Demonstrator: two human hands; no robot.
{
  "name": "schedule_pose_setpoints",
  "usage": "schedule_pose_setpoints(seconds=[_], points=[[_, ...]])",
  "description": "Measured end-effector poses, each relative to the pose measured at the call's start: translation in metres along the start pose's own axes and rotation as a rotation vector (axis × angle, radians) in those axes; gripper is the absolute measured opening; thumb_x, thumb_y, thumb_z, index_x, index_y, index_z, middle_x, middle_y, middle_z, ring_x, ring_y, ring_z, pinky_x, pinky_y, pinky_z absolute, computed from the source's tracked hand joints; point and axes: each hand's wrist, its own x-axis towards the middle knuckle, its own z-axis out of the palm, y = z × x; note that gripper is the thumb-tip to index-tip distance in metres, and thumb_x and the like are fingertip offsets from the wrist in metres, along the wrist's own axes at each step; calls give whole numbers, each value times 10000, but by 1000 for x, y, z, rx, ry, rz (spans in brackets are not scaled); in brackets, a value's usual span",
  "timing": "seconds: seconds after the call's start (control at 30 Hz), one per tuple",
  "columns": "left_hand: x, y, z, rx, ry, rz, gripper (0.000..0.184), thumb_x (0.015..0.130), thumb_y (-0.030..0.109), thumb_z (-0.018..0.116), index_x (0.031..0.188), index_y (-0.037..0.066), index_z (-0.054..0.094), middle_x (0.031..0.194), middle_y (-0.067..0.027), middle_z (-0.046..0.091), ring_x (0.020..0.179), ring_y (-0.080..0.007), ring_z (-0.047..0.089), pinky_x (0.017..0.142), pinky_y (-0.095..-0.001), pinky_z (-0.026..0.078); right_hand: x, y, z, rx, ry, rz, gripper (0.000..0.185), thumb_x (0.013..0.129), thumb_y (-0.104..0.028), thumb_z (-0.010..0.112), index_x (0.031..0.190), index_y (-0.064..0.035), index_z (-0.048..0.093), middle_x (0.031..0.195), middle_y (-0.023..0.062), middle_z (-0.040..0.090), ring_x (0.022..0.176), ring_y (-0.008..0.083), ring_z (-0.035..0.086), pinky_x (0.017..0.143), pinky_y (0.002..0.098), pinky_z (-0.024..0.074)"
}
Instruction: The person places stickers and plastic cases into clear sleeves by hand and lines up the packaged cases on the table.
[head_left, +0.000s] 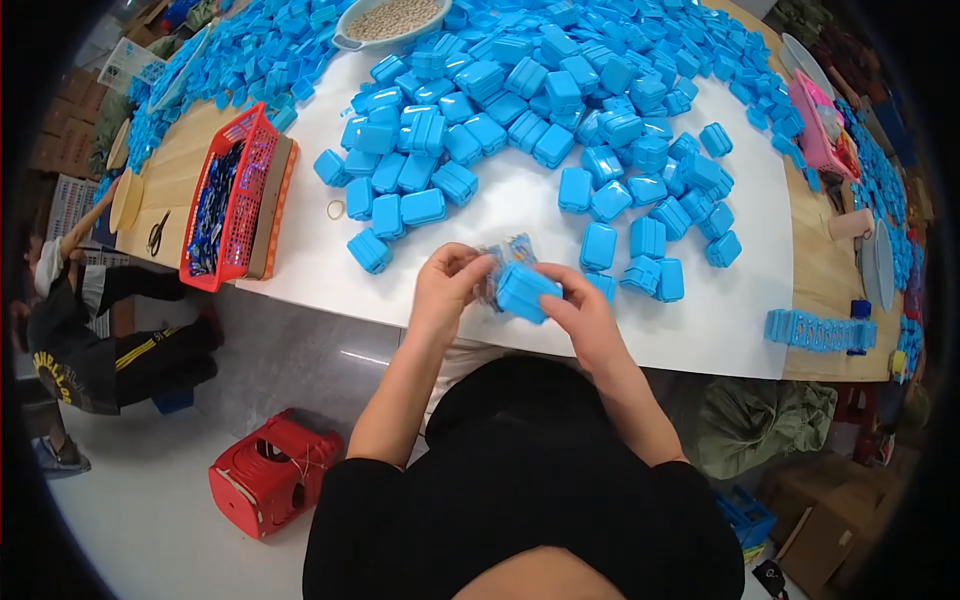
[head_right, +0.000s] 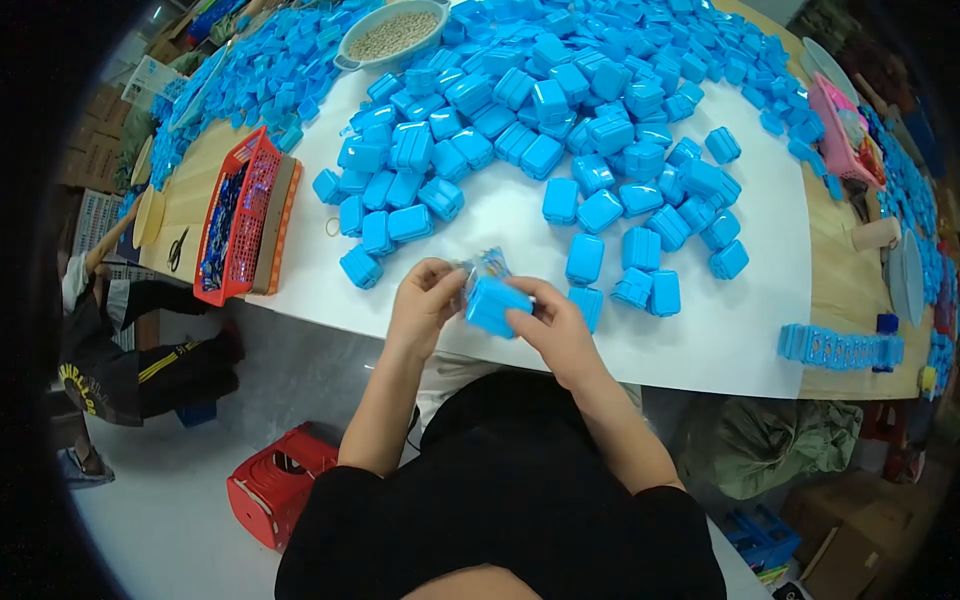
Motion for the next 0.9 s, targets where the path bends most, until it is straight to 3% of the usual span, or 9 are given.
schedule_pose_setpoints(seconds=[0.03,0.17,0.2,0.33,0.37,0.5,0.7,0.87,0.9], points=[[-5,2,-8,-102,34,-11,236,889,108,656,1093,52,552,924,-70,641,771,-149,623,720,-269,526,5,7,3,-3,-11,4,452,821,-105,609,1262,-31,542,1190,131,564,954,254,576,833,299,476],[-14,5,-53,-428,211,-14,232,895,120,649,1100,60,558,963,-96,647,808,-174,646,738,-267,532,19,31,12,-590,100,-22,381,813,-103,635,1179,-12,588,1245,143,552,965,223,556,787,265,463],[-14,6,-54,-430,213,-15,232,895,120,649,1100,60,558,963,-96,647,808,-174,646,738,-267,532,17,29,15,-591,98,-20,381,813,-103,635,1179,-12,588,1245,143,552,965,223,556,787,265,463],[-19,26,-41,-457,220,61,196,892,133,658,1052,64,570,991,-87,648,892,-186,651,793,-280,526,-7,5,35,-953,249,-313,465,760,-73,681,1203,-4,560,1187,138,595,930,225,563,761,283,478],[-16,27,-36,-463,218,64,196,892,133,658,1052,64,570,991,-87,648,892,-186,651,793,-280,526,-11,2,36,-958,247,-317,465,760,-73,681,1203,-4,560,1187,138,595,930,225,563,761,283,478],[-3,27,-2,-499,32,-33,238,900,146,651,1092,44,555,988,-100,641,890,-192,650,815,-301,528,-29,-8,27,-835,244,-784,573,688,-21,725,1227,-11,529,1196,138,587,911,238,574,735,294,491],[-10,42,41,-498,-53,-37,258,936,182,594,1143,39,533,1001,-120,630,871,-193,643,802,-297,522,-20,0,29,-935,361,-867,610,643,-1,739,1217,-35,535,1179,136,592,998,275,599,829,329,497],[-30,45,53,-276,-102,149,308,923,146,593,1194,28,507,1016,-126,613,910,-198,615,866,-318,484,-18,-5,22,-951,449,-789,629,648,12,745,1233,-39,521,1156,129,603,1000,271,601,816,330,505],[-37,46,58,-111,-80,272,326,918,136,591,1209,23,497,1025,-128,608,923,-200,606,876,-321,475,-19,-4,21,-949,454,-825,629,647,13,750,1230,-43,523,1163,129,595,1001,270,601,812,327,506]])
